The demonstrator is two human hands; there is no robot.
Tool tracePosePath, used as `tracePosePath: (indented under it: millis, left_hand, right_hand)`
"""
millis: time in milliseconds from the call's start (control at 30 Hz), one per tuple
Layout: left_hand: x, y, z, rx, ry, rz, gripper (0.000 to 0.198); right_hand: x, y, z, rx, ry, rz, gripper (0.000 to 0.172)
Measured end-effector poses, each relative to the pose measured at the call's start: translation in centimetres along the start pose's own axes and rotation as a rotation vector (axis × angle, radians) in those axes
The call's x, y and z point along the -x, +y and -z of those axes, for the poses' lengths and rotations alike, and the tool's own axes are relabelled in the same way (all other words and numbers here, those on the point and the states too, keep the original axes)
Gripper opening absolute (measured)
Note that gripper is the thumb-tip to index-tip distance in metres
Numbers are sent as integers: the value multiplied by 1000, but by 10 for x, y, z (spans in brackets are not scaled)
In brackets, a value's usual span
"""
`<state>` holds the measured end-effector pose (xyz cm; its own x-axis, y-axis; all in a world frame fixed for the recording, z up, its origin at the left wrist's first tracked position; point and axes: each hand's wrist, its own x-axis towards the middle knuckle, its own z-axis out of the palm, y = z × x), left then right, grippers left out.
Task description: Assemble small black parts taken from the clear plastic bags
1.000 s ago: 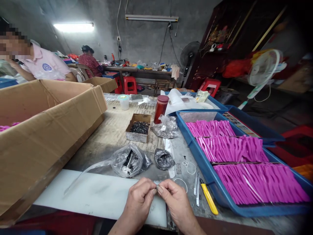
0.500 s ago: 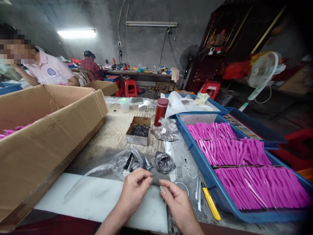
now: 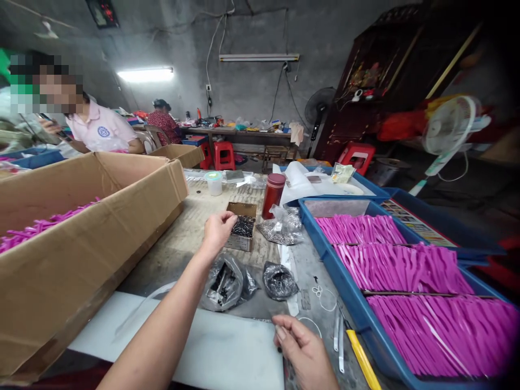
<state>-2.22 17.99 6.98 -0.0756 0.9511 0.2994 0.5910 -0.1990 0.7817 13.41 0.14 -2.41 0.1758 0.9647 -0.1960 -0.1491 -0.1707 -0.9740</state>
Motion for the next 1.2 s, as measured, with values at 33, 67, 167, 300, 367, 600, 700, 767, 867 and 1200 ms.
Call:
tracePosePath:
  millis: [33, 67, 167, 300, 367, 600, 700, 767, 867, 1200]
  left_hand:
    - [7, 1, 3, -19, -12, -15, 22]
    - [17, 1, 8, -36, -32, -31, 22]
    - [49, -1, 22, -85, -100, -60, 20]
    - [82, -12, 36, -192, -181, -53, 19]
    - [91, -20, 37, -341, -276, -61, 22]
    - [100, -32, 24, -573, -508, -100, 18]
    - [98, -33, 17, -624, -552, -97, 16]
    - [96, -35, 14, -637, -569, -99, 15]
    - [95, -36, 12, -624, -580, -111, 16]
    - [106, -40, 15, -429, -424, -134, 17]
  right_hand:
    - [0, -1, 1, 7, -8, -13, 29]
    - [-1, -3, 3, 19, -25, -28, 30]
    - [-1, -5, 6, 44, -41, -47, 30]
    - [1, -3, 4, 8, 29, -58, 30]
    - [2, -2, 3, 8, 31, -62, 29]
    - [2, -4, 4, 85, -1, -14, 32]
    - [2, -4, 6, 100, -69, -34, 33]
    - [3, -3, 6, 91, -59, -31, 33]
    - [5, 0, 2, 62, -7, -24, 33]
    - [9, 1, -1, 34, -2, -23, 37]
